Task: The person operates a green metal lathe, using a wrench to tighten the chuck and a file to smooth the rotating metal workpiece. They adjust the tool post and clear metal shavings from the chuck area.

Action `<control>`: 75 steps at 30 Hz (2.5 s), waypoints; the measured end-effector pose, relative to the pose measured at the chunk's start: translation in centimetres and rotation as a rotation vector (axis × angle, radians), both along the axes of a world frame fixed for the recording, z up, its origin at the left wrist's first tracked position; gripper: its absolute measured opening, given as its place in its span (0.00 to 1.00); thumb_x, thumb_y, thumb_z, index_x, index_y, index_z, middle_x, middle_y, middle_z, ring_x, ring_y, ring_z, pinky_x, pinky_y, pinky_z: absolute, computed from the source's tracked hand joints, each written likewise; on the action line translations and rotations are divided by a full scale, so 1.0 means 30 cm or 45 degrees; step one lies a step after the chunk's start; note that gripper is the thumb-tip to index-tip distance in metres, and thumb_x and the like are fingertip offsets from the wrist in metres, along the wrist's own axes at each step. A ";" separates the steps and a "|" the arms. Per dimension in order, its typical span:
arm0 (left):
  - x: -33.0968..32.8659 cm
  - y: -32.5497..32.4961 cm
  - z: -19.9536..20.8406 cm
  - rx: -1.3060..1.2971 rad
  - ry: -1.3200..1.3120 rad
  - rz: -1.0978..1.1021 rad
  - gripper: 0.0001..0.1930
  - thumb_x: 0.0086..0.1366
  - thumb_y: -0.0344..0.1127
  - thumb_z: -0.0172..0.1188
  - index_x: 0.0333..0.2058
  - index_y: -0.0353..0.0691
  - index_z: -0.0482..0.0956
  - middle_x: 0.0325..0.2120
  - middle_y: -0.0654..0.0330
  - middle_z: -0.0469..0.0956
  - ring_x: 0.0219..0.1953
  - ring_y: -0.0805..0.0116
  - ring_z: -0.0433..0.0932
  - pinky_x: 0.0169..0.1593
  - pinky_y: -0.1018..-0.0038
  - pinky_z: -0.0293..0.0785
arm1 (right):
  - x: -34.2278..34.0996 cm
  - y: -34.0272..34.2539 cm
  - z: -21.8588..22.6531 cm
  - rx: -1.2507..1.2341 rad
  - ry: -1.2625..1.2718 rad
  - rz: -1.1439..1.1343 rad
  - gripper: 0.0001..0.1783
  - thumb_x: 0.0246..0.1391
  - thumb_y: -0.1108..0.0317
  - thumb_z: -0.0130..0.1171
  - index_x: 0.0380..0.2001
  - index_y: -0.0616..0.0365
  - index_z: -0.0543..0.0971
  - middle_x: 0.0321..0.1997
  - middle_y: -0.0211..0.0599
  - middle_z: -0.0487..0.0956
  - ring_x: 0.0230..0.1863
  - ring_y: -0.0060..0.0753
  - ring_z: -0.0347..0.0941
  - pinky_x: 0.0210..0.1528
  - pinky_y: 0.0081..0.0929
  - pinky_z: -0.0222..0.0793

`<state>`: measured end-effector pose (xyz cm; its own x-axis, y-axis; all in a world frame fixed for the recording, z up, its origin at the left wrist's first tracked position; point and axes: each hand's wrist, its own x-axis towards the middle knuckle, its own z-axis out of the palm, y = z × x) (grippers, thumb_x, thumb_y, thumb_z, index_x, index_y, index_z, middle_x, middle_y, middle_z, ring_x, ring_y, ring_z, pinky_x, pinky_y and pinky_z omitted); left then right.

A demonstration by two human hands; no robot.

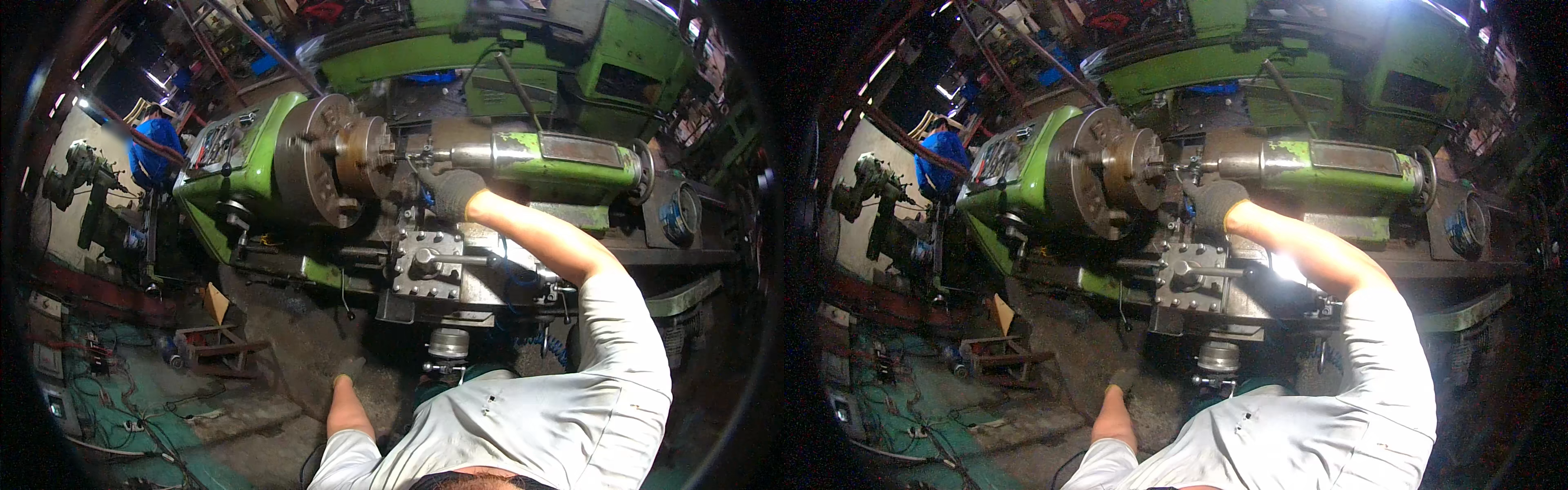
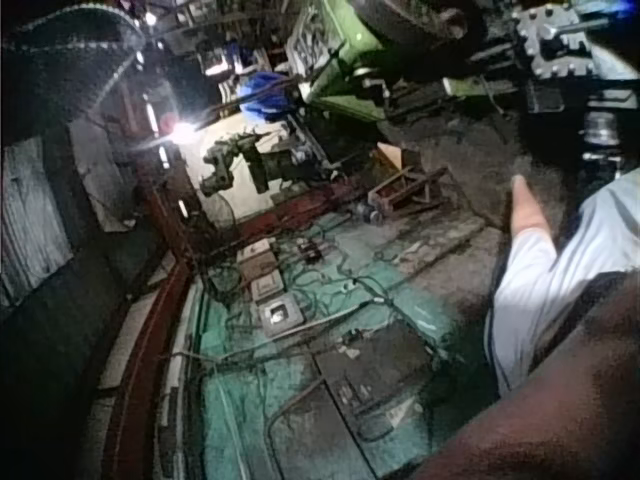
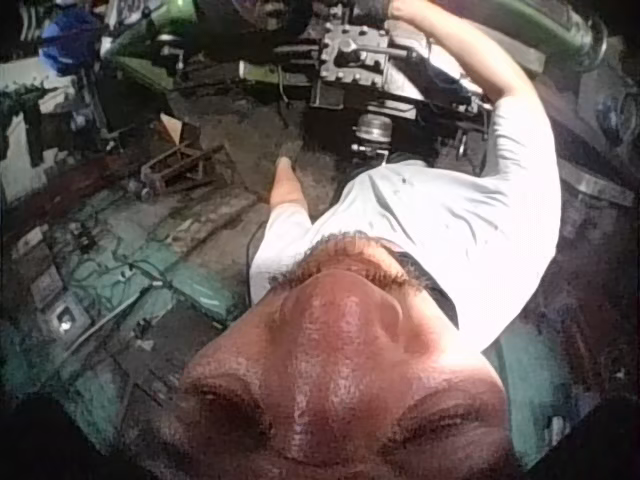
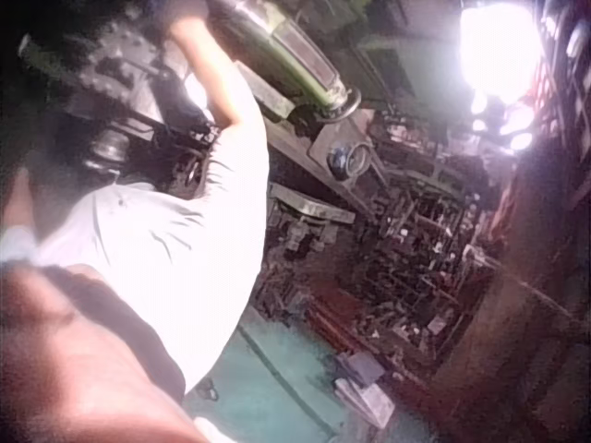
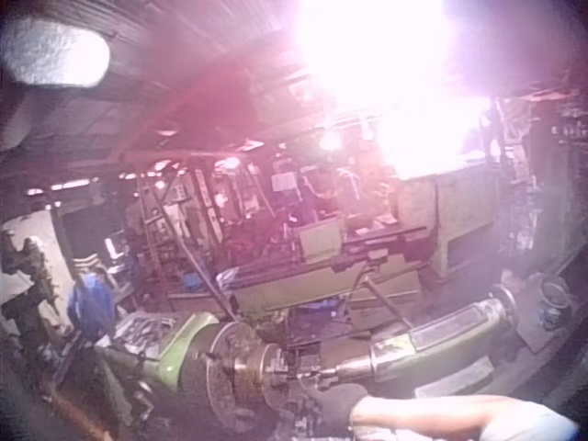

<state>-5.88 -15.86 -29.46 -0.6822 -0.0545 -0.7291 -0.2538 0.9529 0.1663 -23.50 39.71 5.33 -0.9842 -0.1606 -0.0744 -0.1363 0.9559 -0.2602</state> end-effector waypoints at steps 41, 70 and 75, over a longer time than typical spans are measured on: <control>-0.029 0.018 0.000 -0.010 -0.053 -0.191 0.34 0.73 0.59 0.46 0.63 0.38 0.78 0.64 0.38 0.73 0.67 0.37 0.70 0.70 0.55 0.65 | -0.047 -0.001 -0.025 -0.151 -0.018 -0.182 0.37 0.63 0.47 0.56 0.72 0.46 0.66 0.59 0.58 0.80 0.60 0.60 0.78 0.62 0.53 0.74; -0.074 0.044 0.090 0.043 -0.151 -0.107 0.42 0.68 0.66 0.50 0.61 0.28 0.76 0.64 0.32 0.71 0.68 0.38 0.69 0.69 0.55 0.67 | 0.029 0.001 0.012 -0.099 -0.065 -0.131 0.37 0.63 0.53 0.57 0.73 0.46 0.62 0.57 0.57 0.82 0.57 0.58 0.80 0.58 0.52 0.75; -0.136 0.021 -0.003 0.072 -0.045 -0.034 0.38 0.68 0.63 0.52 0.61 0.33 0.77 0.64 0.34 0.71 0.68 0.37 0.69 0.68 0.53 0.66 | 0.102 0.034 0.052 -0.432 0.016 -0.451 0.42 0.64 0.45 0.58 0.77 0.42 0.58 0.60 0.59 0.80 0.59 0.61 0.79 0.63 0.51 0.73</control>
